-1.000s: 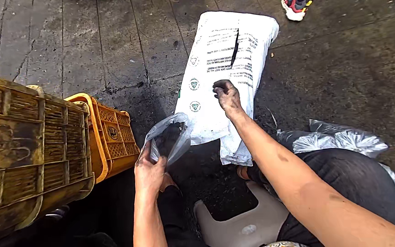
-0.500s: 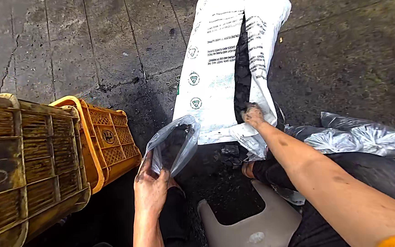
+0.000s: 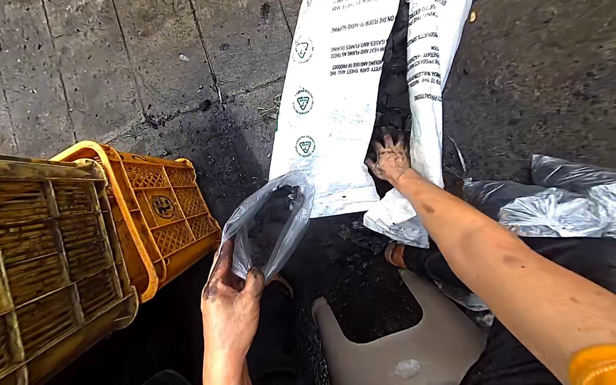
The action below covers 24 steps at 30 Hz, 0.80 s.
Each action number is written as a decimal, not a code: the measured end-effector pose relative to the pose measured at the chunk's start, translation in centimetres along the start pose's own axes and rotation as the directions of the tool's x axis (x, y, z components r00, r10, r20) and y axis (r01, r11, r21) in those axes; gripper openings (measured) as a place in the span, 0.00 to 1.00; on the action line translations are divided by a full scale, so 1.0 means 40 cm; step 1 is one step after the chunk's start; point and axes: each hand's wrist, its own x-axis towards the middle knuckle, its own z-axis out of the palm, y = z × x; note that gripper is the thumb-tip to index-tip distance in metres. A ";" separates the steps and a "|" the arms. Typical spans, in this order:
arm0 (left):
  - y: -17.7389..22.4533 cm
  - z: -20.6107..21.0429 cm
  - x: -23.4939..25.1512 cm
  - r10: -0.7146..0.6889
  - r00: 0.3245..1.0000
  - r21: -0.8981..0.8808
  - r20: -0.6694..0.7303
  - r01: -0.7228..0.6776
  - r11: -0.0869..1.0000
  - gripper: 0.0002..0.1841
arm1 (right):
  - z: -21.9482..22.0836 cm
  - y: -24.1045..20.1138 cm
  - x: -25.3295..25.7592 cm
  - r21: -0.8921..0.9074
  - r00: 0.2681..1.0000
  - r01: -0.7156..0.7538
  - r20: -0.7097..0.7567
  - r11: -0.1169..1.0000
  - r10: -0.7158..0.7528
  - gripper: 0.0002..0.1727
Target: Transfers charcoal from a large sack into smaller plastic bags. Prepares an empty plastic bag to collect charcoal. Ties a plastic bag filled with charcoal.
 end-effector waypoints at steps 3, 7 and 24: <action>0.004 0.005 0.001 0.032 0.999 0.003 0.002 -0.032 0.999 0.36 | 0.020 -0.031 -0.045 -0.007 0.994 -0.043 0.098 0.999 0.044 0.46; 0.012 0.010 -0.004 0.049 0.999 0.044 0.003 -0.049 0.998 0.36 | 0.049 -0.051 -0.105 -0.033 0.986 -0.053 0.154 0.998 0.057 0.38; 0.013 0.003 -0.008 0.021 0.999 0.011 -0.035 -0.021 1.000 0.36 | 0.024 -0.073 -0.046 -0.066 0.959 -0.066 0.272 0.996 0.082 0.57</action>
